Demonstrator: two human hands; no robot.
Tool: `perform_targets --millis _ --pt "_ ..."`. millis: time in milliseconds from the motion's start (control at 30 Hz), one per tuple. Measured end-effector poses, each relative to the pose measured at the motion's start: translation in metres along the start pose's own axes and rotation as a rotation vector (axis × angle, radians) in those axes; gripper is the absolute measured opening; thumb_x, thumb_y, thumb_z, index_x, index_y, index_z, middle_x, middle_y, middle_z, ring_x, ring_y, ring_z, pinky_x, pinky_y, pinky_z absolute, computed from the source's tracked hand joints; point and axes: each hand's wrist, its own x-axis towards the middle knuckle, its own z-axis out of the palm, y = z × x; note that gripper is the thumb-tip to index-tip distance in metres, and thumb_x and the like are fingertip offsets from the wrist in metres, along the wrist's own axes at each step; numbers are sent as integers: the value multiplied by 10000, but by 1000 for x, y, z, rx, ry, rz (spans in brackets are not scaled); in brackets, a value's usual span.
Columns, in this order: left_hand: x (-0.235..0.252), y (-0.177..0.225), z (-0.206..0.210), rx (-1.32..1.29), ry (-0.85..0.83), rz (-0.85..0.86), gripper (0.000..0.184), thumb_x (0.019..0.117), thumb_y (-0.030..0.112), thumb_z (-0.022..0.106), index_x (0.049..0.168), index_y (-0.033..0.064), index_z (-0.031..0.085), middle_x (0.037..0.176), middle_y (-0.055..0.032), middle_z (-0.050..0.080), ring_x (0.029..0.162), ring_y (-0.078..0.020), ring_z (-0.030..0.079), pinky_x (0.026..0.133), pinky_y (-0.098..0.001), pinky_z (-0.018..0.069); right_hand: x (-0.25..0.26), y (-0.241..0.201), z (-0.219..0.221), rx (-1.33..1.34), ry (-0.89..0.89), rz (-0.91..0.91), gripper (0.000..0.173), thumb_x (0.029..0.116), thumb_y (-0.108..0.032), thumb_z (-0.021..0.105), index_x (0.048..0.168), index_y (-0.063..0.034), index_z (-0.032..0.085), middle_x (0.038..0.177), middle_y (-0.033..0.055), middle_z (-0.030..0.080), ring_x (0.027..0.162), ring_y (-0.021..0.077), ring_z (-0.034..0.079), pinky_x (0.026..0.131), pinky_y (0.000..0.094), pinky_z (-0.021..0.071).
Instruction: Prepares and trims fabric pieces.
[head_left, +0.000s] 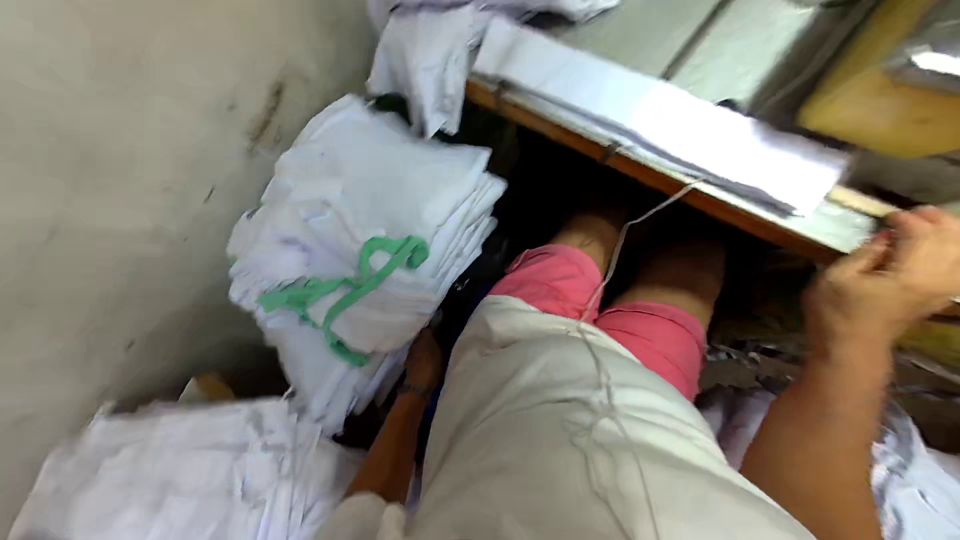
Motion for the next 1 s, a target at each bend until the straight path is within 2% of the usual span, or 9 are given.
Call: perform_targets --millis 67,133,400,767,867,900,933,967,1000 --pt "14 -6 28 37 82 -75 501 1095 193 417 1536 -39 375 1457 -309 514 1326 -448 547 1085 -584 444 0 -8 -2 -6 43 27 393 1051 -83 394 1342 93 593 1461 336 497 1423 516 393 1198 580 262" --pt "31 -14 43 114 102 -121 514 1080 221 451 1524 -31 393 1423 -294 548 1289 -437 578 1047 -589 477 -1 -2 5 -31 93 1 376 1052 -81 400 1309 80 622 1434 320 532 1400 514 427 1191 584 286" --pt "34 -6 22 297 20 -61 447 1085 210 446 1455 -42 448 1323 -258 627 1197 -387 653 983 -529 535 -4 3 15 10 173 -12 347 1049 -69 427 1300 40 640 1433 267 562 1403 508 429 1178 582 320" --pt "7 0 9 -6 -2 50 504 1125 211 374 1525 -93 332 1443 -339 510 1343 -436 530 1129 -546 406 -3 2 21 82 242 -34 324 1004 -3 463 1244 61 671 1391 266 598 1352 526 481 1133 590 376" --pt "3 4 -14 -49 -95 65 511 1091 211 477 1504 -74 378 1330 -321 594 1213 -414 621 1047 -550 481 -2 4 24 88 258 -37 323 999 1 466 1237 56 677 1385 258 606 1344 520 492 1128 581 386" --pt "-6 9 -30 -64 -137 74 456 1086 215 490 1450 -58 450 1172 -256 656 1019 -327 680 906 -485 554 -3 5 24 86 256 -38 322 1000 -2 467 1238 55 676 1388 257 604 1345 514 494 1130 578 386" --pt "-23 19 -48 -124 -193 67 343 1093 211 478 1342 -22 505 924 -141 619 742 -199 612 675 -368 536 -3 5 24 80 254 -41 321 1001 -6 468 1239 53 676 1390 256 603 1344 510 497 1131 576 386" --pt "-42 30 -67 -186 -280 53 194 1100 190 454 1201 33 507 745 -27 510 570 -97 501 528 -257 463 -3 5 23 76 244 -44 326 1002 -9 467 1247 52 672 1397 255 598 1349 508 492 1133 576 381" --pt "-55 36 -85 -258 -380 44 118 1103 160 439 1138 60 492 662 30 437 492 -51 431 464 -207 410 -3 6 21 72 222 -43 335 1009 -21 458 1267 49 660 1413 249 586 1366 503 474 1143 574 367"
